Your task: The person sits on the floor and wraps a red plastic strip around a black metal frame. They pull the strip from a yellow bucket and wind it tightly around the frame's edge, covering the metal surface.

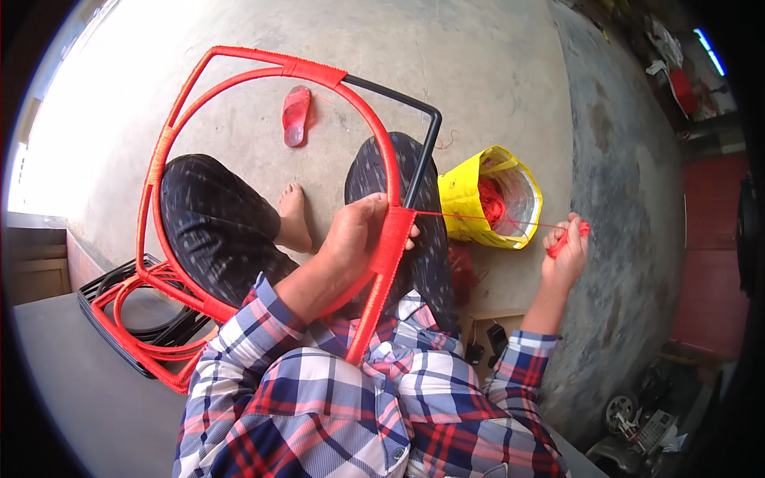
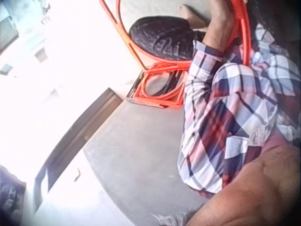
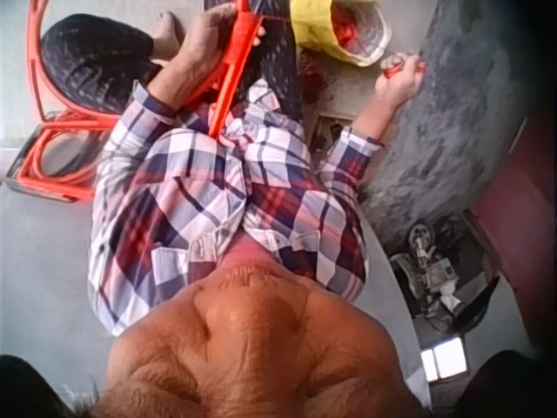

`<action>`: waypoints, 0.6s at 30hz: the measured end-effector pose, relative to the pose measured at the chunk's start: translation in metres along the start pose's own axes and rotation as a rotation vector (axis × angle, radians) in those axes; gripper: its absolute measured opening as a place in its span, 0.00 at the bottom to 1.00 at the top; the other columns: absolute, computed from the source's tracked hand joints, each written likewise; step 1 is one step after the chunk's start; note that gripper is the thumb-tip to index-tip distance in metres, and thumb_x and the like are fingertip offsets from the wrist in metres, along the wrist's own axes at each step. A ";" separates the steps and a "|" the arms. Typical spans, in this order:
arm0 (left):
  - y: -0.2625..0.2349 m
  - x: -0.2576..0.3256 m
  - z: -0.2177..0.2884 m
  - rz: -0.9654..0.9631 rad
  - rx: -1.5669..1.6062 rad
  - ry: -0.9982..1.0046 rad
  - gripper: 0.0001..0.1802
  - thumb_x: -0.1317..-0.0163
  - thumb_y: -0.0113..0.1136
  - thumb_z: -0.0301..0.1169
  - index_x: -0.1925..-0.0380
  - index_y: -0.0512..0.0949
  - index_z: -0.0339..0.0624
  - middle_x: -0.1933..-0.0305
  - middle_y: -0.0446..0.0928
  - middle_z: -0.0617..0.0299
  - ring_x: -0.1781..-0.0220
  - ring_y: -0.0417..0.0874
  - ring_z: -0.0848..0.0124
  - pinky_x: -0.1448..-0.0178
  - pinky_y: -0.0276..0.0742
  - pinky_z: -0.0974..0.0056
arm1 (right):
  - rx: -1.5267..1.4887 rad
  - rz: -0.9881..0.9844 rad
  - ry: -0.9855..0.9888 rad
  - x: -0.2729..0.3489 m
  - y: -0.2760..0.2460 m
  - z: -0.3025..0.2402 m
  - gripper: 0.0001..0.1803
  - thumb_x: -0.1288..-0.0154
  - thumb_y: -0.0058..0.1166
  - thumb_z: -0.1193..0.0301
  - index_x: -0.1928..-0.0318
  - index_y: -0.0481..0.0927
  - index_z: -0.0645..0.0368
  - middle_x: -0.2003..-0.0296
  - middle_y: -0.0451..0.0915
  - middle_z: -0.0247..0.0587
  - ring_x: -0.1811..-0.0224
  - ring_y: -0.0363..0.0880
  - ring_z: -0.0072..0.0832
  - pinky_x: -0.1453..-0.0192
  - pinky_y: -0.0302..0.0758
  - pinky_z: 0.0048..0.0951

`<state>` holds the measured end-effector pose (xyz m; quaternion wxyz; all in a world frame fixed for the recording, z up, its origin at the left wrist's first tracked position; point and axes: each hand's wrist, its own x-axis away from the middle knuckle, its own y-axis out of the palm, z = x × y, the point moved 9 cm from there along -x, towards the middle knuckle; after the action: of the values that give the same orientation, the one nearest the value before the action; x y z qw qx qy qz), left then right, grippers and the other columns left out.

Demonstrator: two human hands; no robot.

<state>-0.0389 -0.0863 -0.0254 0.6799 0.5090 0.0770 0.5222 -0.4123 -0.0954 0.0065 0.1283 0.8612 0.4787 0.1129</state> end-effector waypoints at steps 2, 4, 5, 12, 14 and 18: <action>-0.001 0.003 0.001 0.083 0.062 0.008 0.12 0.29 0.42 0.32 0.57 0.71 0.35 0.59 0.81 0.45 0.62 0.85 0.55 0.53 0.85 0.54 | -0.006 0.043 -0.074 -0.005 0.007 0.003 0.11 0.23 0.48 0.64 0.54 0.70 0.60 0.78 0.69 0.32 0.82 0.63 0.18 0.80 0.59 0.21; -0.002 0.006 -0.003 0.130 0.104 0.001 0.12 0.29 0.41 0.31 0.57 0.72 0.34 0.59 0.80 0.45 0.60 0.85 0.56 0.53 0.85 0.53 | -0.001 0.096 -0.076 -0.027 -0.030 0.022 0.11 0.23 0.47 0.64 0.55 0.70 0.59 0.78 0.68 0.31 0.82 0.63 0.18 0.80 0.60 0.22; -0.005 0.006 -0.007 0.140 0.112 -0.006 0.12 0.29 0.41 0.30 0.57 0.72 0.34 0.59 0.80 0.46 0.60 0.85 0.56 0.53 0.85 0.53 | -0.003 0.118 -0.076 -0.034 -0.036 0.026 0.11 0.23 0.46 0.64 0.56 0.69 0.59 0.78 0.68 0.31 0.82 0.63 0.18 0.80 0.61 0.23; -0.022 0.001 -0.002 0.186 0.003 0.042 0.06 0.29 0.47 0.22 0.56 0.73 0.34 0.59 0.81 0.51 0.58 0.86 0.62 0.52 0.86 0.61 | -0.101 -0.232 0.313 0.051 0.073 0.061 0.13 0.35 0.45 0.72 0.53 0.78 0.58 0.69 0.74 0.33 0.71 0.72 0.21 0.72 0.67 0.23; -0.017 0.003 -0.001 0.191 0.043 0.047 0.06 0.29 0.49 0.23 0.56 0.73 0.34 0.59 0.81 0.52 0.58 0.86 0.63 0.52 0.86 0.62 | 0.357 -0.694 0.386 0.100 0.121 0.069 0.15 0.40 0.47 0.74 0.54 0.81 0.61 0.67 0.75 0.33 0.68 0.72 0.21 0.68 0.68 0.22; 0.003 0.014 0.003 0.163 0.108 0.041 0.06 0.28 0.50 0.24 0.55 0.73 0.34 0.58 0.81 0.52 0.59 0.86 0.64 0.52 0.86 0.63 | 0.781 -1.015 0.006 0.144 0.200 0.063 0.16 0.41 0.59 0.77 0.51 0.80 0.65 0.62 0.80 0.43 0.58 0.82 0.32 0.54 0.77 0.33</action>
<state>-0.0326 -0.0776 -0.0156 0.6053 0.5386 0.0771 0.5810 -0.1591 -0.0815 0.0229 -0.1588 0.5101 0.8333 -0.1421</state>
